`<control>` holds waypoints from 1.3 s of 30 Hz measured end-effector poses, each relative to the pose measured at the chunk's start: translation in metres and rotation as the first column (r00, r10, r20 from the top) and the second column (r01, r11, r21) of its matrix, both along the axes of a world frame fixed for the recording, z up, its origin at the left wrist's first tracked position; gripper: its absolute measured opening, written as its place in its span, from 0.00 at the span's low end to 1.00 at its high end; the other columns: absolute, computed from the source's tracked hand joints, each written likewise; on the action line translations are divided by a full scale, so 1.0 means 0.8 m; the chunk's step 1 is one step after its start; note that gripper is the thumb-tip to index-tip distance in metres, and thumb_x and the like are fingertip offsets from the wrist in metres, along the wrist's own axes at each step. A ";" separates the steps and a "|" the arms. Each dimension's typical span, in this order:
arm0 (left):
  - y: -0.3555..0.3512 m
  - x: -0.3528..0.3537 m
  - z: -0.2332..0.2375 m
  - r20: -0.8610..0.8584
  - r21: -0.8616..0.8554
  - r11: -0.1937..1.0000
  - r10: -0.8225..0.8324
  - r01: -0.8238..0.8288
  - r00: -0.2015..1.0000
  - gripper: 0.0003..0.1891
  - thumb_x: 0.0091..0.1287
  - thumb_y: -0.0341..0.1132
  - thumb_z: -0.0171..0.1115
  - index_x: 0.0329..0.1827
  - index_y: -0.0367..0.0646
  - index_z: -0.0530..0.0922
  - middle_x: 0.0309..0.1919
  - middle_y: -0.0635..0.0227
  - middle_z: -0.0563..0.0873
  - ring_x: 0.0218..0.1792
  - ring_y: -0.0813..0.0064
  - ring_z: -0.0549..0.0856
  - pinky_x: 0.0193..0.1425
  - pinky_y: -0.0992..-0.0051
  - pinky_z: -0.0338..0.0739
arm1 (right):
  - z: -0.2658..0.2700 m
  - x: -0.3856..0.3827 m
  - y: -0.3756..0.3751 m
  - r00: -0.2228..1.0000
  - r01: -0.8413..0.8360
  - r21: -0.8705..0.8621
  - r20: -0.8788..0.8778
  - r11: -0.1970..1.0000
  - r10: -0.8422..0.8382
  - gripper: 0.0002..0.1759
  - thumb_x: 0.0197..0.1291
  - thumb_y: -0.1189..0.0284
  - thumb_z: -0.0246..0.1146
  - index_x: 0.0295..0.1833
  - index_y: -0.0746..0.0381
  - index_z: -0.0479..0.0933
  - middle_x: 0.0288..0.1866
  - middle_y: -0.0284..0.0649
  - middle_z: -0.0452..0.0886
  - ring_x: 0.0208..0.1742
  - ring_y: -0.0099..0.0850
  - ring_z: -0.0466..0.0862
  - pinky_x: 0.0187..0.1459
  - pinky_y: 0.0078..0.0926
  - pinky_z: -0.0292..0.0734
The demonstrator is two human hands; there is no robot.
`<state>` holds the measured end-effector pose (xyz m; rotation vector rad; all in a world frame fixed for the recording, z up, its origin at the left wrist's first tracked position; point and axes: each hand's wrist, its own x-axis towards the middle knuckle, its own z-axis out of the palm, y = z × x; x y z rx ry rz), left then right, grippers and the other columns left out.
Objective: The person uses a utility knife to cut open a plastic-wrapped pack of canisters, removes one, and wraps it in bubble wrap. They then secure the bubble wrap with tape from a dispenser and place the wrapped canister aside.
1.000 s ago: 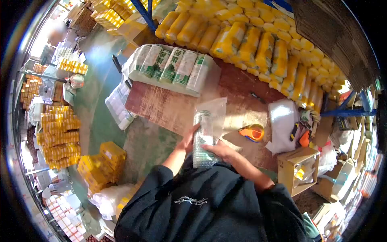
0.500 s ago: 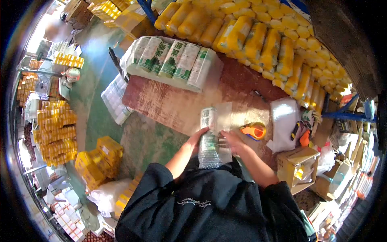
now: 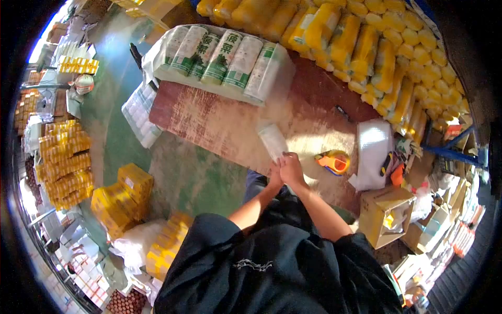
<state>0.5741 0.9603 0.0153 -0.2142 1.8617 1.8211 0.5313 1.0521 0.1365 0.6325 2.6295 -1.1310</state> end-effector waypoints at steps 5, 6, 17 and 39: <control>-0.029 -0.026 0.010 -0.406 -0.735 0.664 -0.273 -0.134 0.872 0.35 0.71 0.45 0.66 0.74 0.33 0.65 0.70 0.41 0.74 0.74 0.49 0.71 0.77 0.54 0.66 | 0.019 0.017 0.016 0.997 -0.073 0.062 -0.024 0.995 0.075 0.16 0.71 0.70 0.59 0.59 0.62 0.84 0.48 0.56 0.79 0.52 0.57 0.80 0.54 0.50 0.78; -0.042 -0.056 0.062 -0.562 -0.616 0.752 -0.210 -0.235 0.800 0.36 0.69 0.42 0.67 0.77 0.37 0.65 0.73 0.45 0.72 0.76 0.51 0.69 0.79 0.53 0.64 | 0.021 0.020 0.016 0.993 -0.118 0.075 0.016 0.990 0.117 0.17 0.71 0.71 0.59 0.62 0.61 0.83 0.50 0.55 0.78 0.54 0.56 0.80 0.55 0.49 0.78; -0.077 -0.251 0.119 -0.360 -0.804 0.268 -0.930 0.530 -0.076 0.06 0.60 0.35 0.66 0.38 0.53 0.88 0.35 0.67 0.87 0.52 0.61 0.86 0.64 0.53 0.75 | 0.032 0.072 0.036 0.998 0.021 0.262 0.052 0.965 -0.036 0.35 0.58 0.60 0.73 0.63 0.73 0.75 0.59 0.59 0.78 0.64 0.57 0.76 0.70 0.53 0.69; -0.048 -0.286 0.074 -0.312 -0.810 0.131 -0.921 0.572 -0.232 0.15 0.61 0.26 0.62 0.50 0.49 0.85 0.55 0.65 0.87 0.58 0.61 0.85 0.61 0.60 0.82 | 0.039 0.134 0.106 0.942 0.261 0.104 -0.246 0.960 -0.229 0.30 0.57 0.52 0.76 0.53 0.64 0.79 0.53 0.50 0.81 0.53 0.51 0.83 0.55 0.49 0.78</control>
